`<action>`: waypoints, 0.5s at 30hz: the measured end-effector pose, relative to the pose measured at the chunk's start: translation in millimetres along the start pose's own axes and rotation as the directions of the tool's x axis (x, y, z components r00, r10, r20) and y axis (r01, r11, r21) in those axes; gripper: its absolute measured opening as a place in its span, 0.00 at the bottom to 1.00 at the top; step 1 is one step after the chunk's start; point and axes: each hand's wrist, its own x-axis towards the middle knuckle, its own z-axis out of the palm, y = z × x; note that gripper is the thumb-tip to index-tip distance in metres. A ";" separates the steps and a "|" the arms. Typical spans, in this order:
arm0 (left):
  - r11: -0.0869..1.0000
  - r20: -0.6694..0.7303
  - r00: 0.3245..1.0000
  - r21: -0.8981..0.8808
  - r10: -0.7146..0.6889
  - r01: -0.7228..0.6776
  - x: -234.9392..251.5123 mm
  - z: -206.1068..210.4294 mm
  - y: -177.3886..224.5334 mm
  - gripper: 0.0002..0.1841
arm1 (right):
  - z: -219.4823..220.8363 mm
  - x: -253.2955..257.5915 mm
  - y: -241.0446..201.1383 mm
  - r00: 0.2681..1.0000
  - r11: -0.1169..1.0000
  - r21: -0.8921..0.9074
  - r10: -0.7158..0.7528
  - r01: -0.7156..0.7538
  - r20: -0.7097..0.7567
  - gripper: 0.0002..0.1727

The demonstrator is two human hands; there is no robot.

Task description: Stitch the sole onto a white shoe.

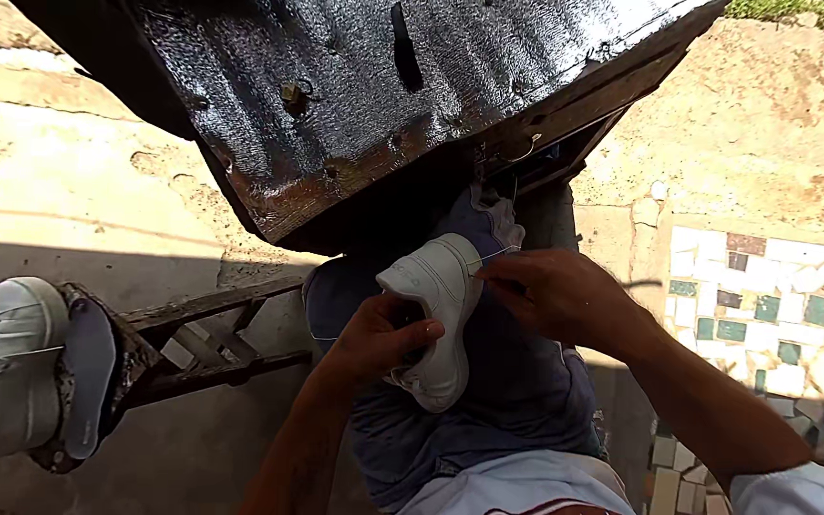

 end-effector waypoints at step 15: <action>0.990 0.016 0.999 0.137 0.028 -0.030 13.0 4.1 4.0 0.03 | -26.8 63.2 -28.0 0.883 0.937 -0.349 0.152 0.015 0.445 0.08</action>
